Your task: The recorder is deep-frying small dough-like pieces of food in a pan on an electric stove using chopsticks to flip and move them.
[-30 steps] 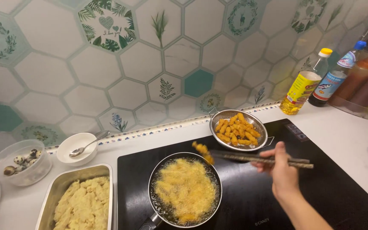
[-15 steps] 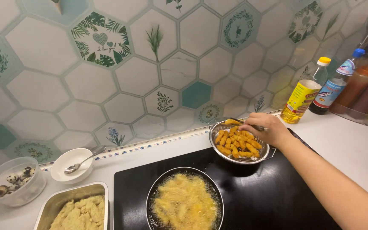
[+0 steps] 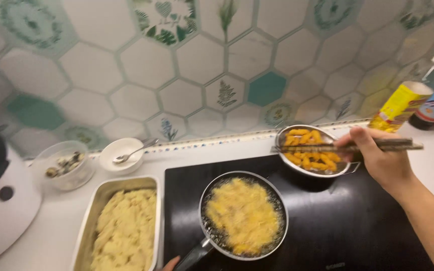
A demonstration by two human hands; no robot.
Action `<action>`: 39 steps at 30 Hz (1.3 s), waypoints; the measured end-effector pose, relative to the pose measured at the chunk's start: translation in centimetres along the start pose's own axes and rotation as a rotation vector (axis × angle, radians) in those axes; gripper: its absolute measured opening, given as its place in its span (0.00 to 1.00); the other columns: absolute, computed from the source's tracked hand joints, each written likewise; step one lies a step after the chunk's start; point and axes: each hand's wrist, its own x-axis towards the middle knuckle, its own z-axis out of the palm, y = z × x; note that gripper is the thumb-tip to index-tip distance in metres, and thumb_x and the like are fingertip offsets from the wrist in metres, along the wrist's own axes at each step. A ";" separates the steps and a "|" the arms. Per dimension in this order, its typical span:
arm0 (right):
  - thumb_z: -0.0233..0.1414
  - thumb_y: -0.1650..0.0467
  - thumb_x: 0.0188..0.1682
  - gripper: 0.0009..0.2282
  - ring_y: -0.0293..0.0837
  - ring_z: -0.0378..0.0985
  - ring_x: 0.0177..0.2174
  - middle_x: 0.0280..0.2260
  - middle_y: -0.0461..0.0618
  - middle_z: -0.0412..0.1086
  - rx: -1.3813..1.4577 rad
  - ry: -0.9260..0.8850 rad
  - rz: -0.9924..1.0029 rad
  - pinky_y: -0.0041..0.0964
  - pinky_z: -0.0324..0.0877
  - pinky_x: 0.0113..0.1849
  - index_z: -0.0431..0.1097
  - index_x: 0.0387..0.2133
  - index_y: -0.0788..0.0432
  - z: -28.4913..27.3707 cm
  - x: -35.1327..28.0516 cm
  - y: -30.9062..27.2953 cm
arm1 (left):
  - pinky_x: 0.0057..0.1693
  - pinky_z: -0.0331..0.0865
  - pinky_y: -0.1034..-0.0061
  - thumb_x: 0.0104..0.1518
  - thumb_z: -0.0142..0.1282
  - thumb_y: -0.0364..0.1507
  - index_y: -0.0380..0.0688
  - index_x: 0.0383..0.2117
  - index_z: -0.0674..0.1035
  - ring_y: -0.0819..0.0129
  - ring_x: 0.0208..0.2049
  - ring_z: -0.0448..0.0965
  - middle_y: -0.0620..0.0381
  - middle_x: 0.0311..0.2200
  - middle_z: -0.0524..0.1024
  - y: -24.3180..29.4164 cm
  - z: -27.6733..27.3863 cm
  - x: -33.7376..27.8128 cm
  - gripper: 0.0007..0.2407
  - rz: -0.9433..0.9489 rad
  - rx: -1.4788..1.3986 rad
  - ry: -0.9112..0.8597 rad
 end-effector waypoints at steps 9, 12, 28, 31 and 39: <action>0.56 0.71 0.46 0.09 0.39 0.76 0.15 0.19 0.51 0.79 0.025 -0.374 0.221 0.32 0.73 0.19 0.81 0.24 0.65 11.6 -12.4 -6.2 | 0.60 0.69 0.69 0.48 0.64 0.47 0.70 0.58 0.77 0.63 0.56 0.78 0.54 0.45 0.84 34.5 -25.4 2.6 0.26 -0.477 0.140 -0.104; 0.57 0.71 0.46 0.09 0.37 0.79 0.15 0.20 0.49 0.79 -0.048 -0.389 0.183 0.30 0.73 0.21 0.83 0.24 0.65 13.2 -13.2 -7.3 | 0.56 0.74 0.72 0.50 0.62 0.49 0.77 0.60 0.76 0.67 0.48 0.84 0.59 0.38 0.85 35.7 -26.3 2.7 0.26 -0.525 0.145 -0.164; 0.55 0.66 0.49 0.14 0.40 0.80 0.18 0.20 0.53 0.81 0.116 -0.274 0.322 0.34 0.77 0.23 0.83 0.28 0.67 11.6 -14.5 -4.5 | 0.56 0.73 0.71 0.52 0.60 0.49 0.77 0.61 0.74 0.68 0.48 0.83 0.62 0.42 0.84 35.8 -26.3 2.3 0.26 -0.509 0.144 -0.170; 0.52 0.64 0.50 0.16 0.40 0.81 0.18 0.21 0.52 0.80 0.149 -0.254 0.287 0.34 0.78 0.24 0.83 0.29 0.66 10.1 -13.6 -4.7 | 0.56 0.73 0.70 0.51 0.60 0.49 0.78 0.60 0.74 0.68 0.48 0.83 0.63 0.43 0.83 35.7 -26.3 2.2 0.26 -0.509 0.142 -0.162; 0.50 0.61 0.53 0.19 0.40 0.78 0.20 0.21 0.53 0.80 0.046 -0.153 0.292 0.34 0.75 0.26 0.83 0.31 0.65 9.5 -13.3 -4.5 | 0.56 0.74 0.69 0.52 0.61 0.48 0.77 0.60 0.75 0.66 0.49 0.83 0.58 0.42 0.84 35.6 -25.9 2.2 0.25 -0.482 0.165 -0.132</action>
